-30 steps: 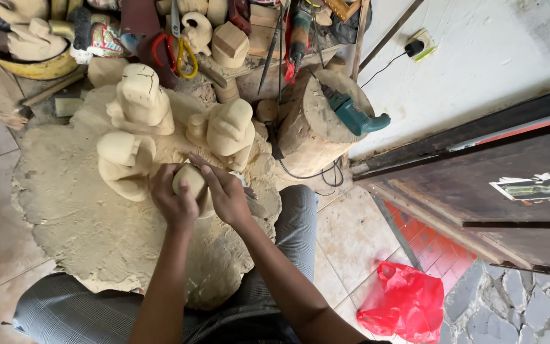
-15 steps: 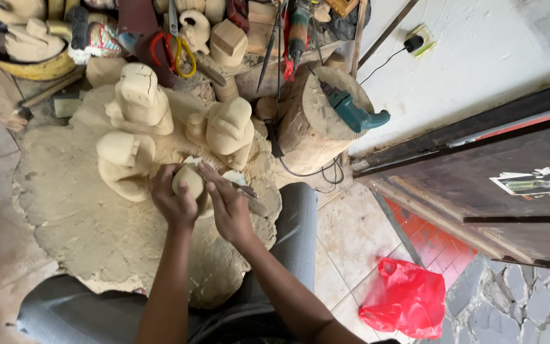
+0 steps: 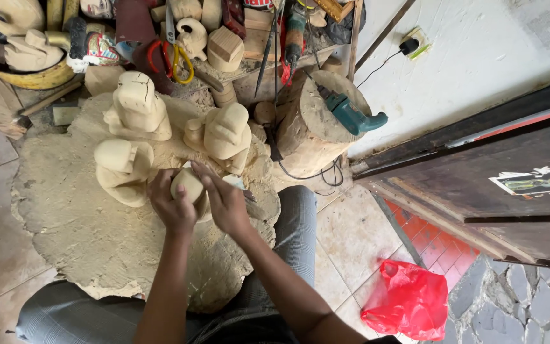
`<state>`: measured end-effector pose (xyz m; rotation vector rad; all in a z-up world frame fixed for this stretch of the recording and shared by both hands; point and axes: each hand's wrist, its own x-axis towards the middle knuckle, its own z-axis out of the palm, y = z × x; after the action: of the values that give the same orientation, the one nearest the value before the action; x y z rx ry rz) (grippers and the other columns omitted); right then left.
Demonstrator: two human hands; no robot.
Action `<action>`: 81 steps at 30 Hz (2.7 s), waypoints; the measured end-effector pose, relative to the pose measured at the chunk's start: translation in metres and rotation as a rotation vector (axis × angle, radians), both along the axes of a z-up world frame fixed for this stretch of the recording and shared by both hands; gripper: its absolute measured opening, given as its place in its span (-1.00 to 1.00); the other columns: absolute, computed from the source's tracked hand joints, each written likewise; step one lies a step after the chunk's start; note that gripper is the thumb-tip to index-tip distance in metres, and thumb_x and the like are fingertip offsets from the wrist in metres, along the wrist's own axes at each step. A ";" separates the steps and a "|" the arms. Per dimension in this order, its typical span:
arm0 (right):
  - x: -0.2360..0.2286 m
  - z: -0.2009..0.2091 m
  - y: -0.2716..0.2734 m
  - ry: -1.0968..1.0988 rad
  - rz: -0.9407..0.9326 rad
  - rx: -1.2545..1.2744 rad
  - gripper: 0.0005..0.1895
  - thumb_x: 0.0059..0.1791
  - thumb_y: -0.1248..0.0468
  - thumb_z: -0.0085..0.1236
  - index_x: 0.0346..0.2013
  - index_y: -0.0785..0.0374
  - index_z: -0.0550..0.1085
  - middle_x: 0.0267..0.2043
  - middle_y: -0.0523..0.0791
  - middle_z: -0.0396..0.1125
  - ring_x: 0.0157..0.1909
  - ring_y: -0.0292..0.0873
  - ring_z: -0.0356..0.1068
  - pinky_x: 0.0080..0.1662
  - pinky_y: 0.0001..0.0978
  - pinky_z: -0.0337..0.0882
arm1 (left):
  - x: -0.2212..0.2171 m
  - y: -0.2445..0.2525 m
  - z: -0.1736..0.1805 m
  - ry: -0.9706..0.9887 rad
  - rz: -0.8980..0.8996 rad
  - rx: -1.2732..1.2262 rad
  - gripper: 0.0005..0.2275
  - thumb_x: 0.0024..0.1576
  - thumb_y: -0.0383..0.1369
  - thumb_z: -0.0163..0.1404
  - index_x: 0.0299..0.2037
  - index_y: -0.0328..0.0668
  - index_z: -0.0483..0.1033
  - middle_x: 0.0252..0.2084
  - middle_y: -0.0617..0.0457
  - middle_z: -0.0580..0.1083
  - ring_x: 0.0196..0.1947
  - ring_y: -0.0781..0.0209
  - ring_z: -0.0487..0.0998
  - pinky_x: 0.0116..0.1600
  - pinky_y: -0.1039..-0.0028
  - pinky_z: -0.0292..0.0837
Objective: Carving and refining details on wooden sculptures using a small hand tool
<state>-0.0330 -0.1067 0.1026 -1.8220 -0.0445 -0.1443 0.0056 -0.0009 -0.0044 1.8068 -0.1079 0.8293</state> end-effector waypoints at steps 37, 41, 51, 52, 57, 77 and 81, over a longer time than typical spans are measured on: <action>0.006 -0.002 -0.009 -0.012 0.022 -0.053 -0.65 0.20 0.20 -0.14 0.17 0.25 0.49 0.19 0.06 0.39 0.40 0.10 0.16 0.38 0.06 0.17 | -0.001 -0.005 0.004 0.029 0.040 0.026 -0.40 0.32 0.21 -0.41 -0.27 -0.12 0.52 -0.44 0.07 0.42 -0.38 -0.01 0.55 -0.02 0.25 0.24; -0.008 0.014 -0.001 -0.018 0.028 -0.072 -0.67 0.19 0.30 -0.16 0.18 0.31 0.47 0.17 0.19 0.36 0.36 0.21 0.17 0.39 0.10 0.15 | 0.000 -0.006 0.005 0.041 0.038 0.026 -0.42 0.32 0.19 -0.43 -0.25 -0.09 0.53 -0.43 0.10 0.42 -0.38 0.07 0.53 -0.01 0.27 0.22; 0.000 0.023 -0.009 -0.151 0.161 -0.071 -0.69 0.16 0.42 -0.17 0.13 0.44 0.46 0.16 0.20 0.36 0.36 0.15 0.21 0.50 0.04 -0.02 | 0.002 -0.004 -0.006 0.040 0.049 0.059 -0.41 0.32 0.18 -0.45 -0.25 -0.08 0.53 -0.42 0.11 0.43 -0.34 0.07 0.56 0.01 0.31 0.23; 0.000 0.022 -0.010 -0.154 0.162 -0.072 -0.69 0.16 0.42 -0.17 0.13 0.44 0.46 0.16 0.20 0.36 0.36 0.15 0.21 0.50 0.04 -0.02 | 0.002 -0.004 -0.002 0.038 0.050 0.058 -0.41 0.32 0.18 -0.45 -0.25 -0.08 0.53 -0.42 0.11 0.43 -0.34 0.07 0.56 0.01 0.31 0.23; 0.026 -0.009 -0.011 -0.226 0.171 -0.031 -0.72 0.17 0.34 -0.10 0.08 0.38 0.50 0.11 0.09 0.43 0.30 0.08 0.27 0.50 -0.02 0.06 | 0.002 -0.006 0.000 0.062 0.054 0.061 -0.46 0.32 0.14 -0.44 -0.26 -0.06 0.51 -0.43 0.13 0.40 -0.37 0.09 0.53 -0.02 0.28 0.21; 0.001 0.036 -0.013 -0.093 0.159 -0.105 -0.68 0.16 0.30 -0.10 0.11 0.40 0.49 0.09 0.21 0.40 0.39 0.18 0.13 0.42 0.10 0.13 | 0.003 -0.009 0.012 0.094 0.033 0.065 -0.43 0.30 0.16 -0.49 -0.27 -0.03 0.52 -0.44 0.14 0.41 -0.40 0.15 0.53 -0.04 0.34 0.21; 0.011 0.023 -0.017 -0.108 0.164 -0.085 -0.70 0.16 0.32 -0.09 0.10 0.36 0.51 0.12 0.15 0.41 0.40 0.16 0.13 0.41 0.06 0.14 | 0.004 -0.006 -0.005 0.099 0.026 0.080 -0.51 0.29 0.10 -0.41 -0.25 -0.03 0.50 -0.41 0.15 0.43 -0.33 0.12 0.57 0.02 0.35 0.20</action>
<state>-0.0216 -0.1237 0.1259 -1.8855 -0.2798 -0.1261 0.0097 -0.0074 -0.0097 1.9247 -0.0547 0.7617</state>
